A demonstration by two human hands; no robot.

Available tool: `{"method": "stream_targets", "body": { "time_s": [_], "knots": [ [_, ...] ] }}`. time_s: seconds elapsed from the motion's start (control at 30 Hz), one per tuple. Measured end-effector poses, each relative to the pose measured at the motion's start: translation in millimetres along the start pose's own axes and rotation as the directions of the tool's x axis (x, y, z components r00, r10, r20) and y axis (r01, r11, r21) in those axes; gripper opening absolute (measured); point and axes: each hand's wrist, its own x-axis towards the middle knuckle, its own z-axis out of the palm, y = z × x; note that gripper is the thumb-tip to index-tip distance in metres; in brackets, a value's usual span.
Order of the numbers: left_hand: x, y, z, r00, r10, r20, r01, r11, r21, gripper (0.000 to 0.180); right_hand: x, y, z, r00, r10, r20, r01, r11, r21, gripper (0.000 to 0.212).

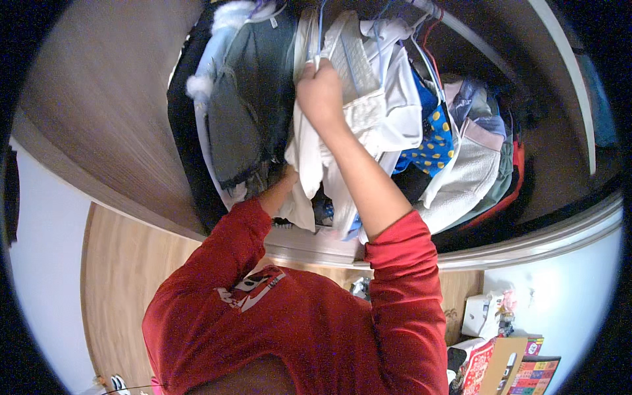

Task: The person sits on a bed and picks up various garments from a pile, including a black hoodie, a white shirt, and a pair of pants. They place each item onto a hanger and then hang the hangers in a closet.

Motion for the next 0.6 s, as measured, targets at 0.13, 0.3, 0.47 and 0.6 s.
{"method": "stream_targets", "body": {
  "time_s": [0.13,0.3,0.47,0.6],
  "knots": [
    [-10,-17,-21,1.000,-0.015,0.010,0.015,1.000,0.023,0.046,-2,-25,30,0.992,-0.124,0.006,0.123,0.989,0.087,0.019],
    [-38,-37,-33,0.996,-0.028,0.082,0.025,0.999,0.043,0.047,2,-22,61,0.998,-0.055,-0.042,0.063,0.971,0.230,0.021],
    [-63,-63,-40,0.991,-0.006,0.132,-0.004,0.997,0.074,0.048,4,-43,82,0.993,-0.110,-0.050,0.119,0.954,0.275,0.021],
    [-96,-17,-67,0.894,-0.135,0.428,0.268,0.926,-0.267,0.041,4,-15,75,1.000,-0.009,0.020,0.003,0.963,0.268,0.023]
  ]
}}
